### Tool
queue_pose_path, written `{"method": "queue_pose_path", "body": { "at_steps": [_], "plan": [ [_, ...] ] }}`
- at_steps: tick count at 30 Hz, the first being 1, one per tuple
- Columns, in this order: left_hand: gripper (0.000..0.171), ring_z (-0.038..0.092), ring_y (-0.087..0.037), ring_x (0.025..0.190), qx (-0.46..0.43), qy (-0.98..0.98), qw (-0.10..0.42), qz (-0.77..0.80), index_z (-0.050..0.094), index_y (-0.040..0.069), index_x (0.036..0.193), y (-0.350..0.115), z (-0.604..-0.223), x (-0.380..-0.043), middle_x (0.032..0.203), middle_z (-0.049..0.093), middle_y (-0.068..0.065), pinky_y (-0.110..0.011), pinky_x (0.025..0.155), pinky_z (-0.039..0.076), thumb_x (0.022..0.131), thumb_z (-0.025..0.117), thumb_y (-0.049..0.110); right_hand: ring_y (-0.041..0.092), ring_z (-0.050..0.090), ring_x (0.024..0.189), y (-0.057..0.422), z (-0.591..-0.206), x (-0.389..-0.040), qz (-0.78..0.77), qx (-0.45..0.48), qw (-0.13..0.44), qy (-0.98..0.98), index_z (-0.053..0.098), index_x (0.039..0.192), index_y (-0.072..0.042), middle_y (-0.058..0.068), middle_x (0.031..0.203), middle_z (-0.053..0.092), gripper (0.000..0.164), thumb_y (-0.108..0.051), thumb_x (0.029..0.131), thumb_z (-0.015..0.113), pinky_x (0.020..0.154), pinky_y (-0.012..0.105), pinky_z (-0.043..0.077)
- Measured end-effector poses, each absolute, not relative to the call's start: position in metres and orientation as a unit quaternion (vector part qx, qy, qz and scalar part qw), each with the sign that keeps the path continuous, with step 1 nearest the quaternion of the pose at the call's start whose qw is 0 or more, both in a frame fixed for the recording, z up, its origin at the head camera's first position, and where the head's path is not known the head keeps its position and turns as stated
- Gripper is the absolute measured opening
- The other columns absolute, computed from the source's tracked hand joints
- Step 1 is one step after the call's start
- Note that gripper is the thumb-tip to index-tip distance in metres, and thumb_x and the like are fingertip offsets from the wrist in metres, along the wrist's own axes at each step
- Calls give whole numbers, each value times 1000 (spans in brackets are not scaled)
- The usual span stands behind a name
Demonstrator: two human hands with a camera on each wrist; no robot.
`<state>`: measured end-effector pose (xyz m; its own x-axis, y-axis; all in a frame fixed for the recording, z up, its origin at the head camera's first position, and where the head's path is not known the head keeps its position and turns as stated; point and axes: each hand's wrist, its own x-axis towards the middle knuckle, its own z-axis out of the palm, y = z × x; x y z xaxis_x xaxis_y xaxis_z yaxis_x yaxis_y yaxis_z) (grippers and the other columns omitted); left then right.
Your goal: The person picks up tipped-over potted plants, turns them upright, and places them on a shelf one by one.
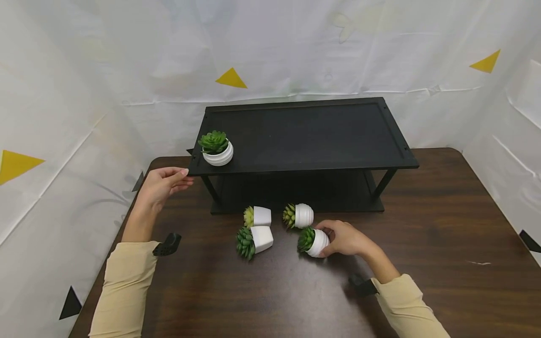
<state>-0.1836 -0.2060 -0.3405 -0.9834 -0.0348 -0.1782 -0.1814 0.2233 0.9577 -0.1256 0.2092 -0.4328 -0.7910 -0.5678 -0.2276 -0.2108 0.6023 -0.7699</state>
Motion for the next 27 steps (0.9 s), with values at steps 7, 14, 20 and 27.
{"method": "queue_pose_path", "body": {
  "at_steps": [7, 14, 20, 27],
  "plan": [
    [33, 64, -14, 80, -74, 780, 57, 618, 55, -9, 114, -206, -341, -184, 82, 65, 0, -25, 78, 51, 92, 56, 16, 19, 54, 77, 225, -434, -126, -407, -203, 237, 859, 52, 110, 5, 5, 88, 59, 55, -12, 66, 80, 63, 27, 47],
    [33, 63, -12, 79, -75, 779, 60, 620, 55, -9, 114, -206, -340, -184, 82, 65, 1, -25, 77, 51, 93, 56, 16, 21, 55, 78, 241, -436, -124, -431, -196, 225, 852, 49, 112, 8, 8, 91, 59, 56, -12, 68, 79, 64, 26, 47],
    [34, 64, -12, 79, -76, 779, 59, 620, 55, -9, 114, -205, -340, -183, 80, 65, 3, -27, 79, 51, 92, 56, 16, 24, 55, 82, 249, -439, -123, -447, -167, 228, 849, 45, 116, 11, 9, 94, 58, 60, -13, 72, 78, 64, 28, 47],
    [33, 64, -15, 82, -74, 780, 58, 619, 55, -9, 114, -205, -341, -183, 79, 65, 3, -25, 78, 51, 92, 56, 16, 27, 55, 91, 255, -446, -122, -435, -142, 214, 863, 38, 125, 15, 17, 105, 56, 73, -17, 73, 78, 71, 34, 47]
  ]
}}
